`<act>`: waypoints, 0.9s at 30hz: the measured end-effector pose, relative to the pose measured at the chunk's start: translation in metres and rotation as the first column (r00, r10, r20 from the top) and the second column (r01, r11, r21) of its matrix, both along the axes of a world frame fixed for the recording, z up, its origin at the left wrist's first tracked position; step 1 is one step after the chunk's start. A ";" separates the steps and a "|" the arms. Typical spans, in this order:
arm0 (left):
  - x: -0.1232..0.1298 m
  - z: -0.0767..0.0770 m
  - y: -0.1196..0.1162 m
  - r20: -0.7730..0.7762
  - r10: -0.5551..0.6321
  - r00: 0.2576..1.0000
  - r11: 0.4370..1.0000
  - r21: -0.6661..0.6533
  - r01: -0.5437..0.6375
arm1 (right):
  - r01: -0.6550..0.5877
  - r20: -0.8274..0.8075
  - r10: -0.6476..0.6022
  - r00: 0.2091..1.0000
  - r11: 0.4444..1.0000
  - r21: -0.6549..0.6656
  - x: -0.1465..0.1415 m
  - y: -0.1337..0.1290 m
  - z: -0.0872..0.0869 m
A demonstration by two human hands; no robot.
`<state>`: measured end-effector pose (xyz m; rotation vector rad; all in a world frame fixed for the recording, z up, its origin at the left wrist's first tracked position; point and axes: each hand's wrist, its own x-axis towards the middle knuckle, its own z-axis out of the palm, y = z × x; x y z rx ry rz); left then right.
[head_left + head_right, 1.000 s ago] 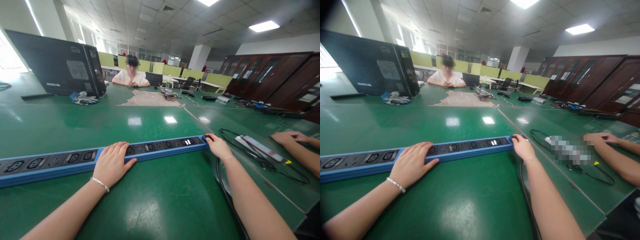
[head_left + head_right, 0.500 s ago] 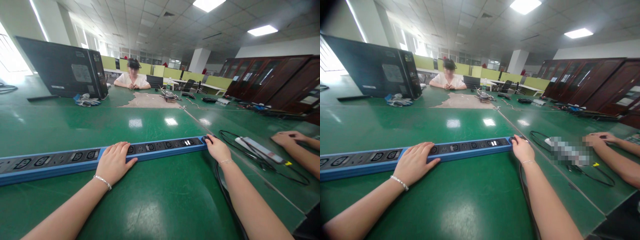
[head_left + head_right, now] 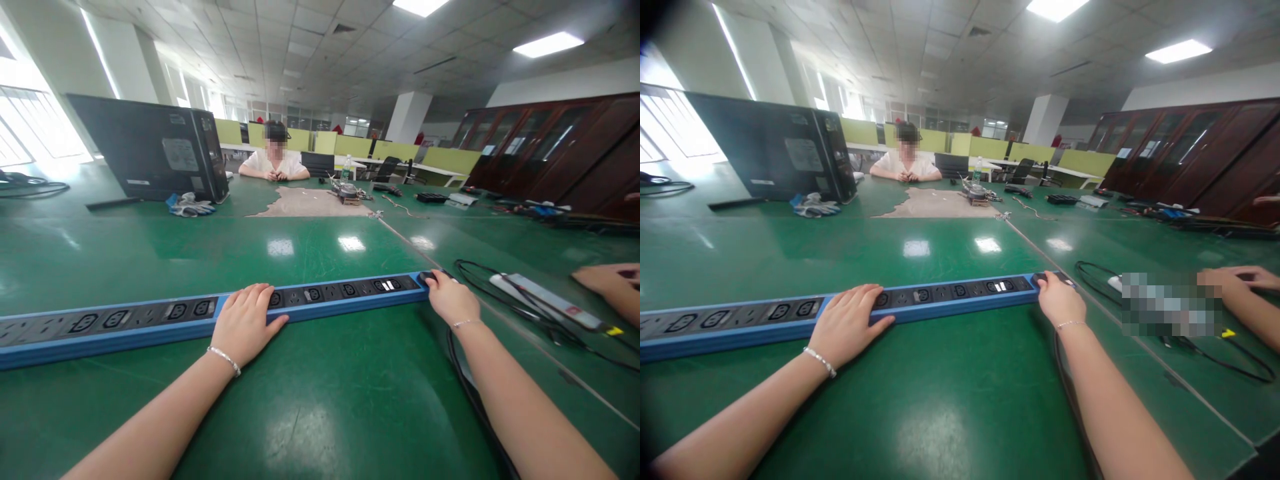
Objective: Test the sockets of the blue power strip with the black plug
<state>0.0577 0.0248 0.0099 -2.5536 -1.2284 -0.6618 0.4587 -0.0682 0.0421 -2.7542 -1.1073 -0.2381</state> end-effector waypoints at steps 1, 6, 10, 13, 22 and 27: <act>0.000 0.000 0.000 0.001 -0.001 1.000 1.000 0.001 0.001 | -0.001 -0.004 0.001 1.000 1.000 0.003 0.000 0.000 0.000; 0.000 -0.001 0.000 0.010 -0.012 1.000 1.000 0.013 0.012 | 0.005 -0.024 -0.005 1.000 1.000 0.002 0.001 0.001 -0.001; 0.001 -0.001 0.001 0.022 -0.021 1.000 1.000 0.022 0.021 | 0.042 -0.068 -0.037 0.997 0.997 0.059 0.002 0.000 0.001; 0.001 -0.001 0.001 0.017 -0.017 1.000 0.999 0.029 0.016 | 0.045 -0.104 -0.020 0.994 0.968 0.248 0.004 -0.004 0.005; 0.000 -0.002 0.001 0.006 -0.005 1.000 1.000 0.029 0.005 | -0.017 -0.186 0.091 0.978 0.930 0.368 -0.004 -0.009 0.014; 0.001 -0.001 0.001 0.001 -0.008 1.000 0.999 0.031 0.007 | -0.058 -0.190 0.123 0.974 0.947 0.317 -0.013 -0.005 0.012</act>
